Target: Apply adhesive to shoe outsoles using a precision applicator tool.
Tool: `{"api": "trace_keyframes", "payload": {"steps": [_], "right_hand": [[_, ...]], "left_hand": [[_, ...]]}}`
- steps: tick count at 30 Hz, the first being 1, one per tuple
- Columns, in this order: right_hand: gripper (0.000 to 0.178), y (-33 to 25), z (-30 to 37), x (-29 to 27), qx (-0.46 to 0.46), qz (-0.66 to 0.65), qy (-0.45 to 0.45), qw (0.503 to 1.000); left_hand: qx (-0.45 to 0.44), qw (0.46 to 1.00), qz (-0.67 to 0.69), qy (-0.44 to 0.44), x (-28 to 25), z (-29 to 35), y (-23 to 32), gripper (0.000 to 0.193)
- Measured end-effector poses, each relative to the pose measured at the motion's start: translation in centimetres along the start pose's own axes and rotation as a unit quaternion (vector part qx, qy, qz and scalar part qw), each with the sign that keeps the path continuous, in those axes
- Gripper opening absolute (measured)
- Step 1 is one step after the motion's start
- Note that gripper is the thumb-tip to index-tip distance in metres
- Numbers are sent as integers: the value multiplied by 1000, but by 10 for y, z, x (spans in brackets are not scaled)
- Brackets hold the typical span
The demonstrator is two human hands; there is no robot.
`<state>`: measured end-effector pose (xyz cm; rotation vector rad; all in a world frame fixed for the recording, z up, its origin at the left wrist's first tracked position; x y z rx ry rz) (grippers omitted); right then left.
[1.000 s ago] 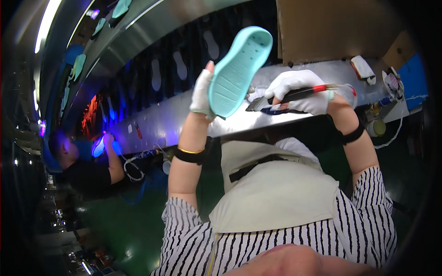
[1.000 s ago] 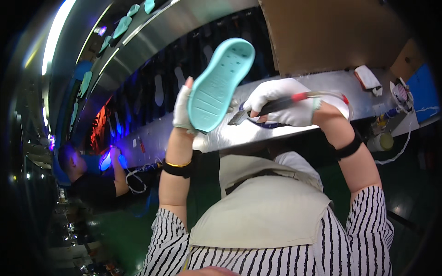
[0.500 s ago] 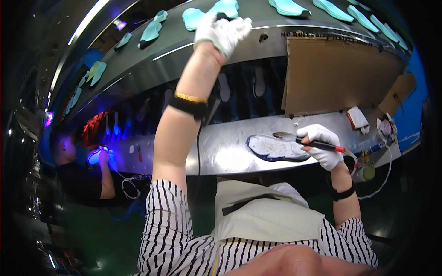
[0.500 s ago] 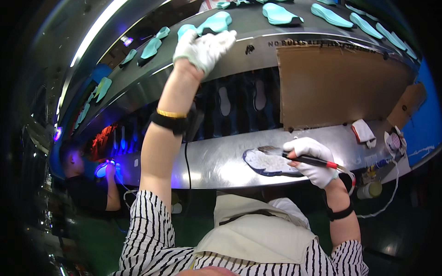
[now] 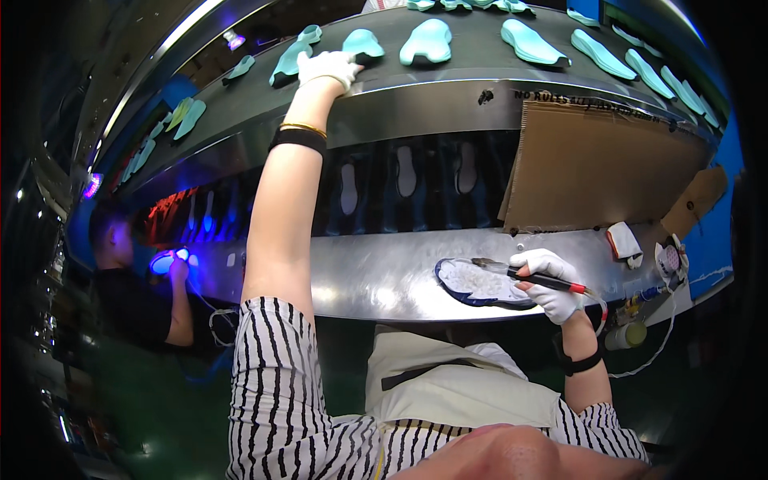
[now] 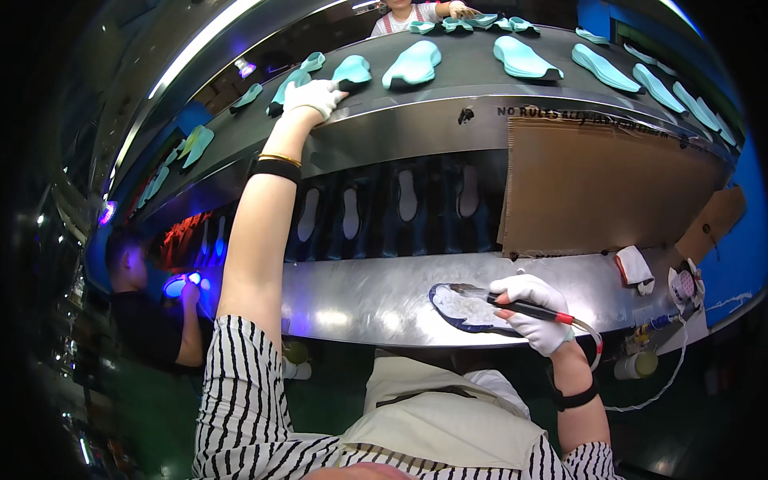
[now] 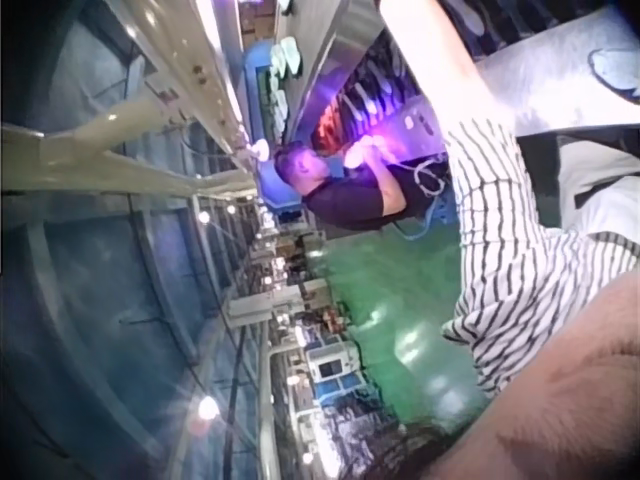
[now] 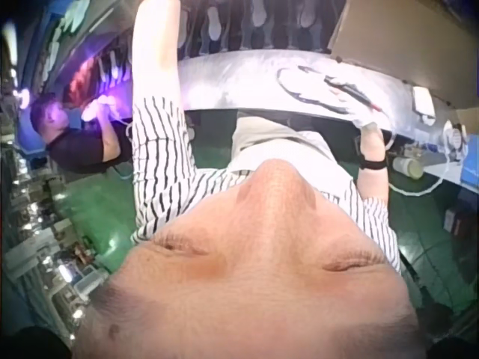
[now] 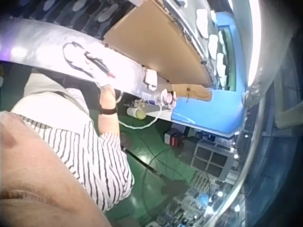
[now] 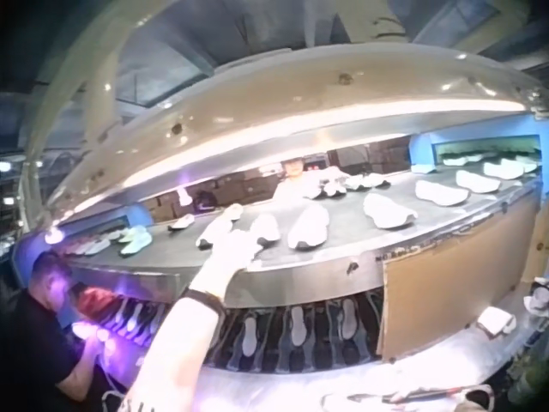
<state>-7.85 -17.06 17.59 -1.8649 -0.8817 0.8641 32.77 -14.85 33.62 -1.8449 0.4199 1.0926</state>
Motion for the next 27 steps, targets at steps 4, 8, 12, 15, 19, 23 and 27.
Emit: {"api": "trace_keyframes", "payload": {"steps": [4,8,12,15,19,23,27], "right_hand": [[19,18,8,-15,52,9,33,998],[20,41,14,-19,97,-22,50,994],[19,36,12,-9,90,-42,38,994],[19,51,14,-14,126,-48,51,990],[20,53,15,-11,120,-59,50,990],[19,50,15,-1,126,-66,32,989],[18,51,19,11,133,-72,21,988]], "left_hand": [[-47,999,-14,20,12,15,-44,49],[-76,970,229,-19,42,27,-76,53],[-64,973,218,-42,107,21,-141,55],[-170,958,227,-52,108,20,-146,49],[-227,967,99,-56,87,35,-158,50],[40,975,-103,195,3,65,-75,33],[79,955,29,286,-13,84,-58,22]]}}
Point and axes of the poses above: each hand's wrist, its own z-axis away from the middle knuckle, its own x-axis out of the palm, y = z × x, the point moved 10 cm from there along -z, towards the middle knuckle, and after that the axes turned 7 degrees about x, right-handed, at the moved point
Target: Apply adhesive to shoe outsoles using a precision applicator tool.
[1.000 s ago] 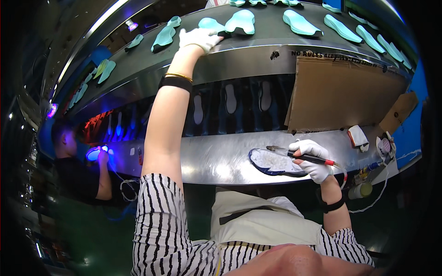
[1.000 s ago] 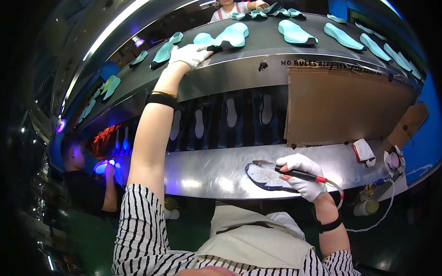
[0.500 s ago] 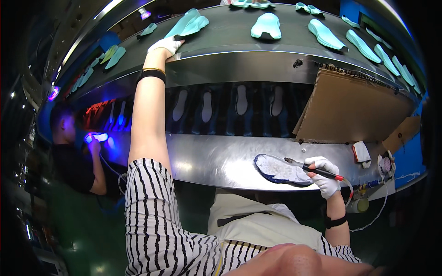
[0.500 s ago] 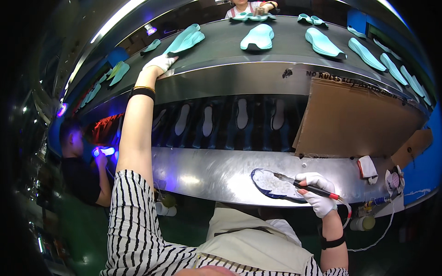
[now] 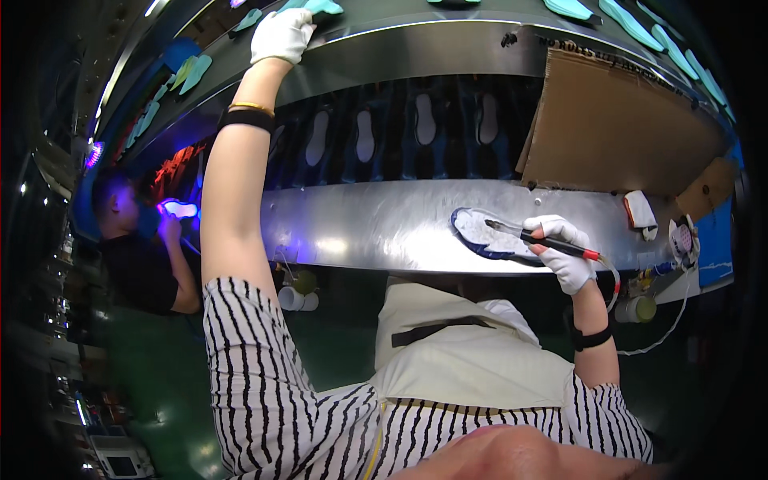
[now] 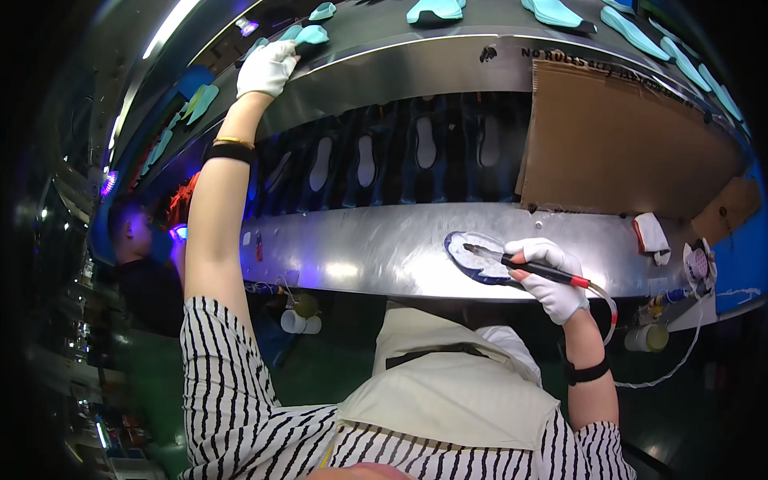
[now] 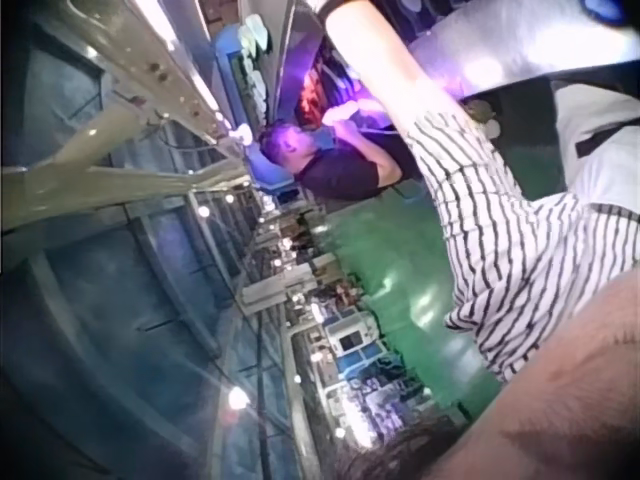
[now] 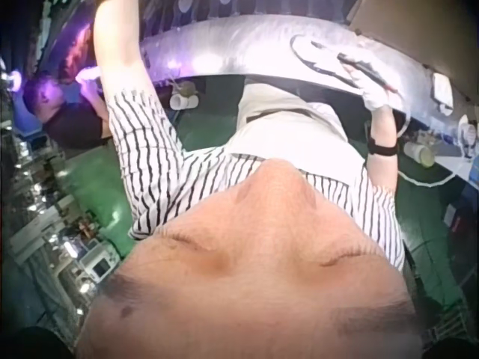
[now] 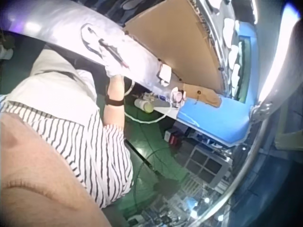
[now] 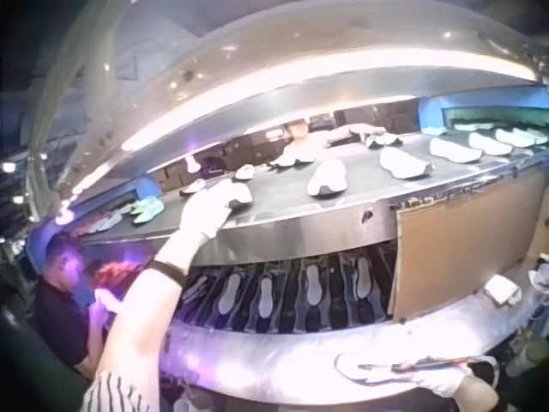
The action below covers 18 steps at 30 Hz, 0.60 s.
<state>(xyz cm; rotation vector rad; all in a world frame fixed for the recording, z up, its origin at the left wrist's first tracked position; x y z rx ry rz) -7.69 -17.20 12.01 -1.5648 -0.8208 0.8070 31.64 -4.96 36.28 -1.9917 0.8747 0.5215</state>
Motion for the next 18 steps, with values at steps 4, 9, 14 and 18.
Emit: {"api": "trace_keyframes", "payload": {"steps": [4,9,14,18], "right_hand": [[20,-5,7,0,-25,33,12,999],[17,3,4,-16,-22,-13,77,997],[14,14,4,-7,49,-135,108,984],[17,16,1,25,97,-121,54,986]], "left_hand": [[-127,915,266,277,-91,34,-8,19],[-90,487,795,352,-132,83,15,35],[-227,302,900,215,-73,137,138,29],[-209,-123,967,80,-1,181,299,39]]}}
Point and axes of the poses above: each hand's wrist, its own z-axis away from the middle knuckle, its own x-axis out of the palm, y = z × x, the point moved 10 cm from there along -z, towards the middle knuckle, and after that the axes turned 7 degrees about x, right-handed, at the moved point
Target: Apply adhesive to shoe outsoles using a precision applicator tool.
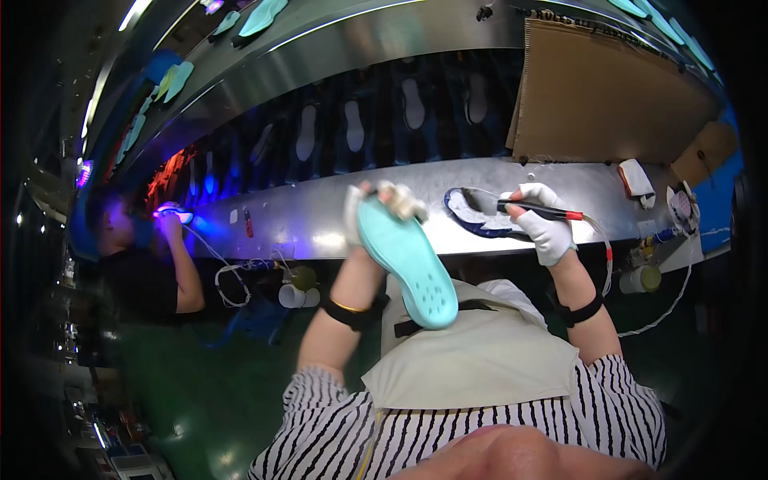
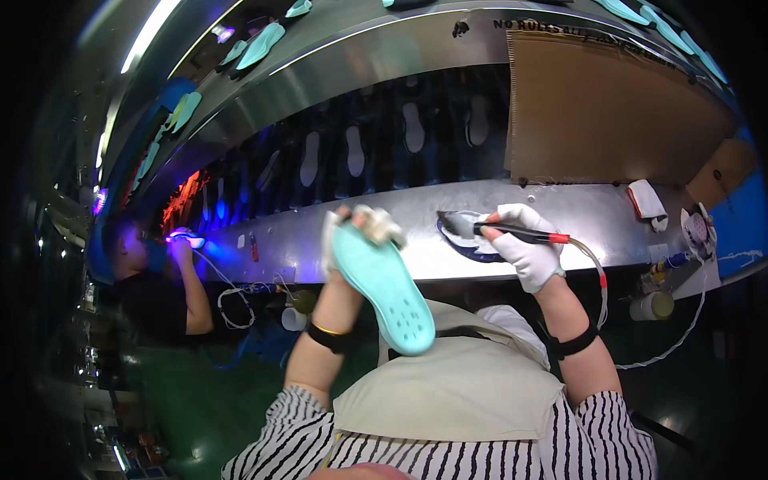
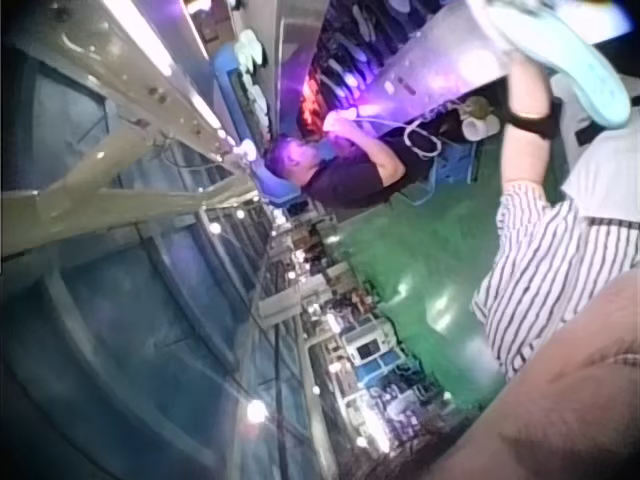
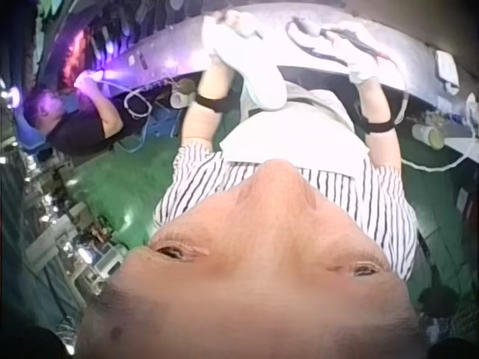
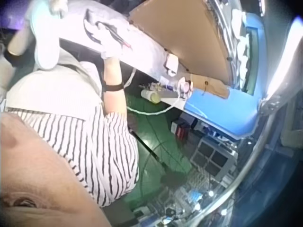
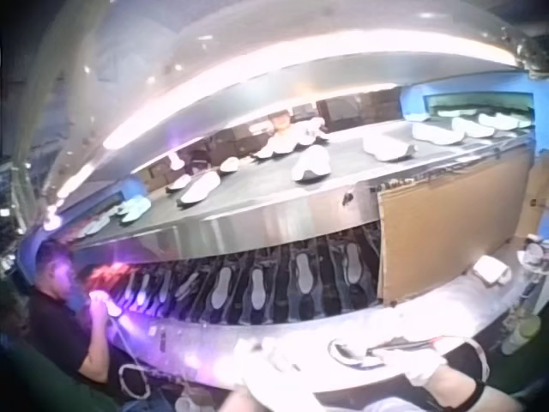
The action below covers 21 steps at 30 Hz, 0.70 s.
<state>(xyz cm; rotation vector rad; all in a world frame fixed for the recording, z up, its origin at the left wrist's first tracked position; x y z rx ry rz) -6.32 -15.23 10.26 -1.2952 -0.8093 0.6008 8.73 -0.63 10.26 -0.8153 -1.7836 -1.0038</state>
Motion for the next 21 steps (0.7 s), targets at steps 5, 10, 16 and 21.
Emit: {"api": "trace_keyframes", "payload": {"steps": [5,10,16,21], "right_hand": [[15,5,4,13,17,-19,-49,999],[14,21,-12,36,49,-42,-78,995],[14,6,-17,45,-72,-1,-48,996],[17,-2,0,66,-131,58,-91,986]], "left_hand": [[-46,974,23,219,-22,33,-76,80],[-84,982,-52,161,-18,25,-99,91],[52,962,-111,244,-45,20,-92,75],[146,938,-179,259,-54,19,-73,69]]}}
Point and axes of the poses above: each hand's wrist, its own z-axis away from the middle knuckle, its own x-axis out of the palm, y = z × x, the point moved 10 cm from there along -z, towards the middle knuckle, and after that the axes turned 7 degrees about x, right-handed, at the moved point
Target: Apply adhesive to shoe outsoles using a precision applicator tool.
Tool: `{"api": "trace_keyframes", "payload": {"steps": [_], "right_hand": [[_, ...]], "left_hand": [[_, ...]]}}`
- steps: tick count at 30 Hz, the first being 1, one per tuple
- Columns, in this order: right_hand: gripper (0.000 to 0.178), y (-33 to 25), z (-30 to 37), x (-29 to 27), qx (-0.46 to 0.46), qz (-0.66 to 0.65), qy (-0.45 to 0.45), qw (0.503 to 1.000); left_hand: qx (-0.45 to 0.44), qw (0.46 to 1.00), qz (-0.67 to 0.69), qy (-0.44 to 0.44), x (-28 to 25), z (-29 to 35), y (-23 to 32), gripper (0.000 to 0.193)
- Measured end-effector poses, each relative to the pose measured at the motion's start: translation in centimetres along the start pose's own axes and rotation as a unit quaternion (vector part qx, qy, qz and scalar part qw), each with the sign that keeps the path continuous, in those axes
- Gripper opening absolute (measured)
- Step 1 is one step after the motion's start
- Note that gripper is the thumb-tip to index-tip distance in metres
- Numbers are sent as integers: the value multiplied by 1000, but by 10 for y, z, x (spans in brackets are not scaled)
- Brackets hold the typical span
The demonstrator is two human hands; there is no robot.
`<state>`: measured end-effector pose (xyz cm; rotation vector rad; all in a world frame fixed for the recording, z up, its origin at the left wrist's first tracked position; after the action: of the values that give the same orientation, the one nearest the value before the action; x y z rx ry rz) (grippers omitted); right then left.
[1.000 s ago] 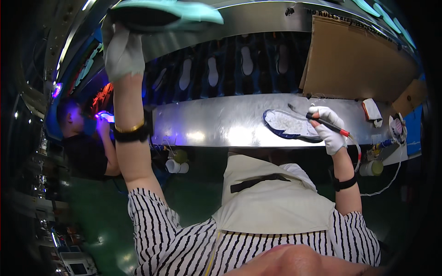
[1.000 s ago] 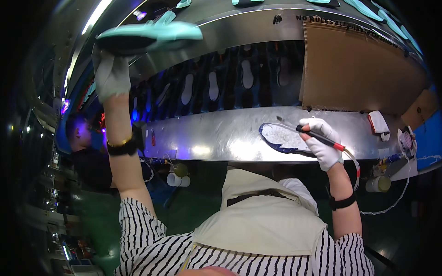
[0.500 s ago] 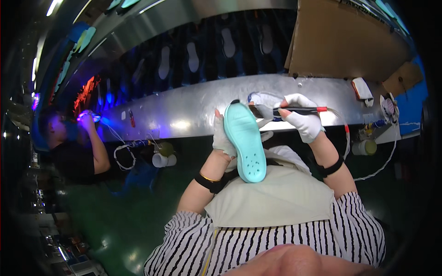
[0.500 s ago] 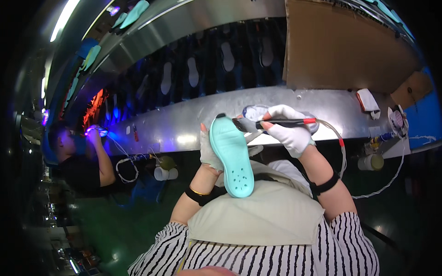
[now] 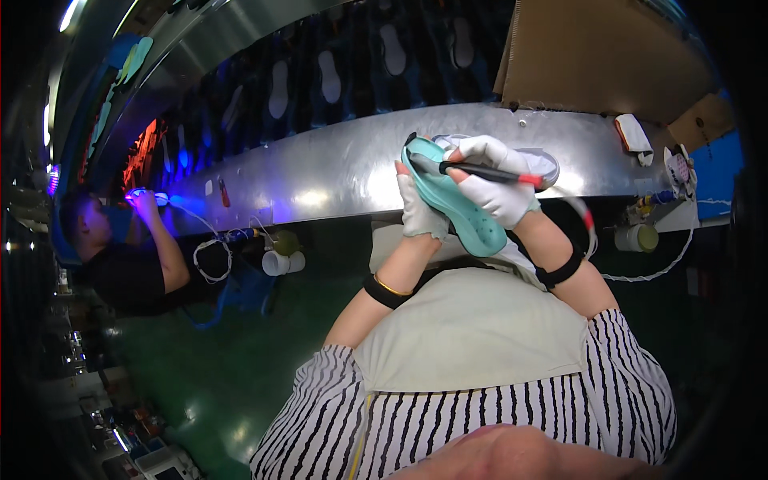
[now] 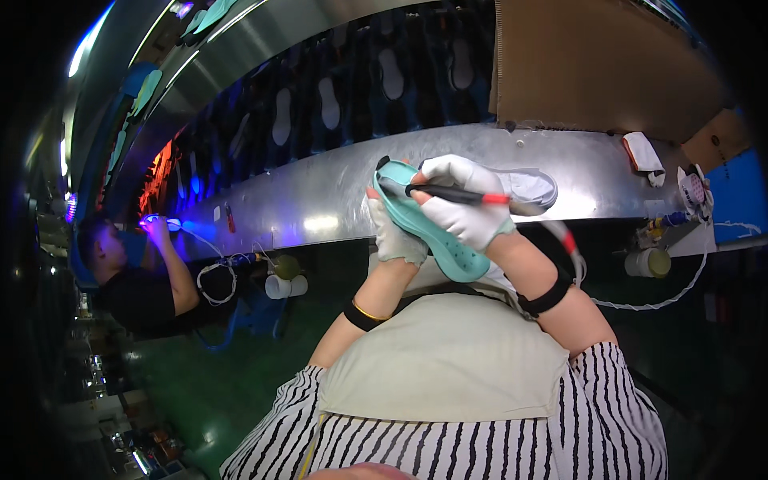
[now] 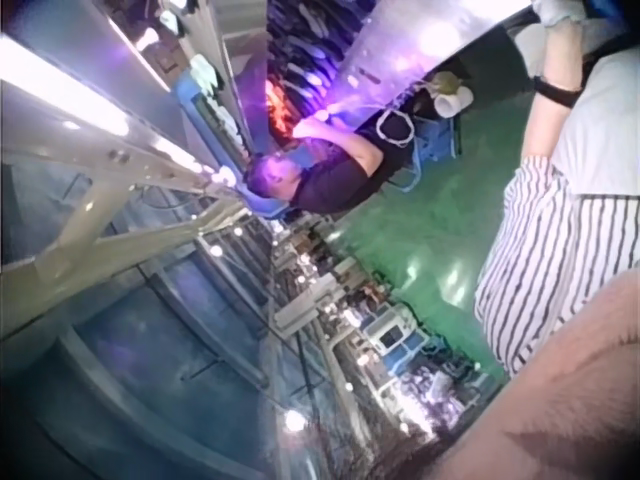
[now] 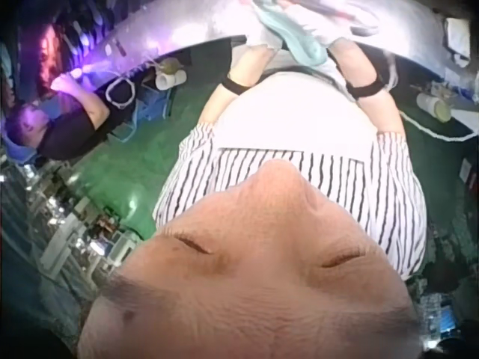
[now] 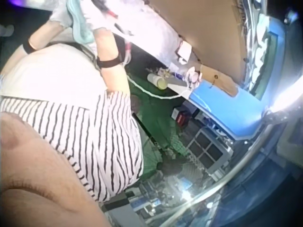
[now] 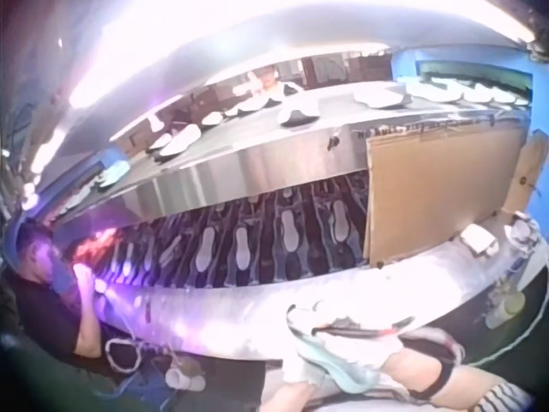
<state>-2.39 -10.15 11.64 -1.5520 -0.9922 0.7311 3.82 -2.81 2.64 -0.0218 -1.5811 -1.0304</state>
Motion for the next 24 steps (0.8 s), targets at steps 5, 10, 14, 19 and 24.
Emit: {"api": "trace_keyframes", "payload": {"steps": [5,10,14,19,24], "right_hand": [[16,3,-3,-5,46,-16,17,999],[17,-25,12,23,-106,172,-63,977],[16,-17,20,15,-97,162,-58,980],[10,9,39,6,7,90,-86,992],[13,46,47,-26,155,104,-31,982]], "left_hand": [[-78,995,56,-16,-6,-1,1,66],[-102,992,79,-9,-11,-5,4,74],[-146,986,85,-11,-11,2,4,82],[-184,981,66,-22,-13,11,-15,90],[-163,972,-67,-154,-29,44,-27,83]]}}
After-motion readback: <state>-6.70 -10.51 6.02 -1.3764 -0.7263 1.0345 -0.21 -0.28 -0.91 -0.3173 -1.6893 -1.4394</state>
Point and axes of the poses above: each hand's wrist, its own z-axis away from the middle knuckle, its own x-axis out of the palm, y = z × x, the point moved 10 cm from there along -z, towards the middle knuckle, and after that the axes turned 7 degrees about x, right-handed, at the moved point
